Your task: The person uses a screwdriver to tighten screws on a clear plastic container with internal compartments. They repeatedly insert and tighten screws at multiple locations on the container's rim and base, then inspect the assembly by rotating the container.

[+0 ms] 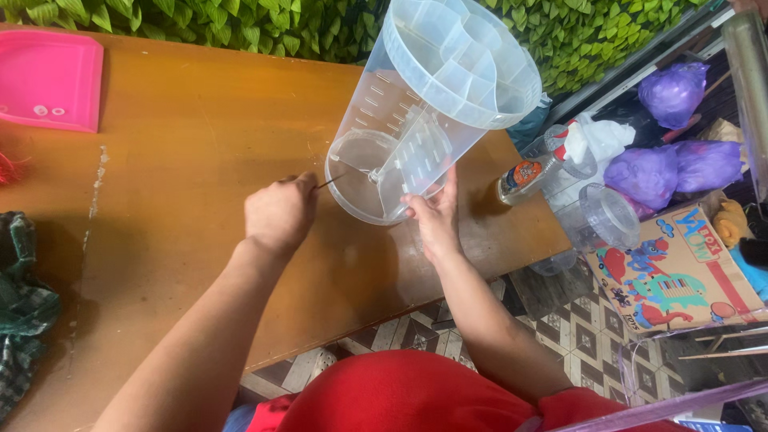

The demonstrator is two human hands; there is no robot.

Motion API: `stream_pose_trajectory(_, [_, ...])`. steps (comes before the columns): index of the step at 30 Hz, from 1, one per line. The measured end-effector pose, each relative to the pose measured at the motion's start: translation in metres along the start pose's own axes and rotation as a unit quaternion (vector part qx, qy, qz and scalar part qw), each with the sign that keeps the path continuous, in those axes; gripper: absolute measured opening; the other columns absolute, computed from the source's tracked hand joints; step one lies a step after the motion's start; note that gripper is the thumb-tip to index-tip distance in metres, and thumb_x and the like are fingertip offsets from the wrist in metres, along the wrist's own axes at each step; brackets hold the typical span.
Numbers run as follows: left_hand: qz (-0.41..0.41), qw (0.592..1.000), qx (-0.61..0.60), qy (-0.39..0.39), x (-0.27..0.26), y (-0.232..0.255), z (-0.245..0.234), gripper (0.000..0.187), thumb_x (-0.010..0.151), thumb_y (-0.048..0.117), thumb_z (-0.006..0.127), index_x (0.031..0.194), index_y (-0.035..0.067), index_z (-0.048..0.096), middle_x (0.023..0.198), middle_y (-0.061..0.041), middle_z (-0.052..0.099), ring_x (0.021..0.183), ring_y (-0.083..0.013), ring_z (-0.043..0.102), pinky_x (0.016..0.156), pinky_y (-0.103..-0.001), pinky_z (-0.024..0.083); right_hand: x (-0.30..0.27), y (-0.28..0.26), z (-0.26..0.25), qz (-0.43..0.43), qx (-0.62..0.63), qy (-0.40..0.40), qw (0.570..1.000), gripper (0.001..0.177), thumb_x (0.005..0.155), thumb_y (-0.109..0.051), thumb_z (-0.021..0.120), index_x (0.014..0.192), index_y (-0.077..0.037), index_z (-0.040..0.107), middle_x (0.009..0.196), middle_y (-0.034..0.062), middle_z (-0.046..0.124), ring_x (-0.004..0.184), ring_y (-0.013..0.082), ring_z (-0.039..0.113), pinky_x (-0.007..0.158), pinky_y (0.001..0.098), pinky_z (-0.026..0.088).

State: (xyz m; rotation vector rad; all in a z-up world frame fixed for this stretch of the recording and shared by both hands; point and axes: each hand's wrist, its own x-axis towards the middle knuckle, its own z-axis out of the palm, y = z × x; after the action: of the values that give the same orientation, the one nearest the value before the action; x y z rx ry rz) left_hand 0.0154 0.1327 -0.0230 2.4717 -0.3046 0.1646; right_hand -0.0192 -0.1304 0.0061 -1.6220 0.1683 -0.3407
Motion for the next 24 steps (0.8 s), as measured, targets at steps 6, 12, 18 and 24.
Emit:
stream_pose_trajectory(6, [0.036, 0.997, -0.072, 0.0, 0.046, 0.066, 0.009, 0.019, 0.083, 0.01, 0.061, 0.094, 0.013, 0.076, 0.101, -0.015, 0.072, 0.089, -0.0362, 0.071, 0.077, -0.047, 0.058, 0.004, 0.001, 0.003, 0.04, -0.067, 0.022, 0.997, 0.057, 0.083, -0.002, 0.068, 0.139, -0.007, 0.058, 0.108, 0.0075, 0.07, 0.086, 0.0131, 0.068, 0.071, 0.0284, 0.056])
stream_pose_trajectory(12, [0.062, 0.997, -0.029, -0.035, 0.054, 0.074, 0.007, 0.014, 0.084, 0.012, 0.065, 0.092, 0.011, 0.076, 0.103, -0.016, 0.072, 0.091, -0.0374, 0.071, 0.077, -0.047, 0.058, 0.008, 0.004, 0.001, 0.028, -0.078, 0.009, 0.997, 0.052, 0.082, -0.001, 0.072, 0.132, -0.003, 0.062, 0.097, 0.0067, 0.072, 0.08, 0.0132, 0.068, 0.073, 0.0293, 0.057])
stream_pose_trajectory(18, [0.076, 0.995, 0.023, -0.06, 0.051, 0.082, 0.002, 0.012, 0.086, 0.014, 0.067, 0.092, 0.013, 0.077, 0.099, -0.014, 0.073, 0.088, -0.034, 0.073, 0.075, -0.044, 0.06, 0.01, 0.007, -0.001, 0.022, -0.074, 0.002, 0.997, 0.039, 0.083, 0.003, 0.068, 0.122, -0.001, 0.07, 0.089, 0.0068, 0.073, 0.074, 0.013, 0.066, 0.071, 0.0291, 0.055])
stream_pose_trajectory(24, [0.086, 0.995, 0.051, -0.029, 0.051, 0.086, 0.0, 0.01, 0.085, 0.014, 0.068, 0.09, 0.01, 0.076, 0.099, -0.013, 0.072, 0.084, -0.0322, 0.074, 0.071, -0.043, 0.061, 0.009, 0.005, 0.0, 0.031, -0.09, 0.008, 0.995, 0.041, 0.082, 0.003, 0.067, 0.122, -0.002, 0.072, 0.084, 0.0056, 0.073, 0.074, 0.0116, 0.066, 0.072, 0.0276, 0.055])
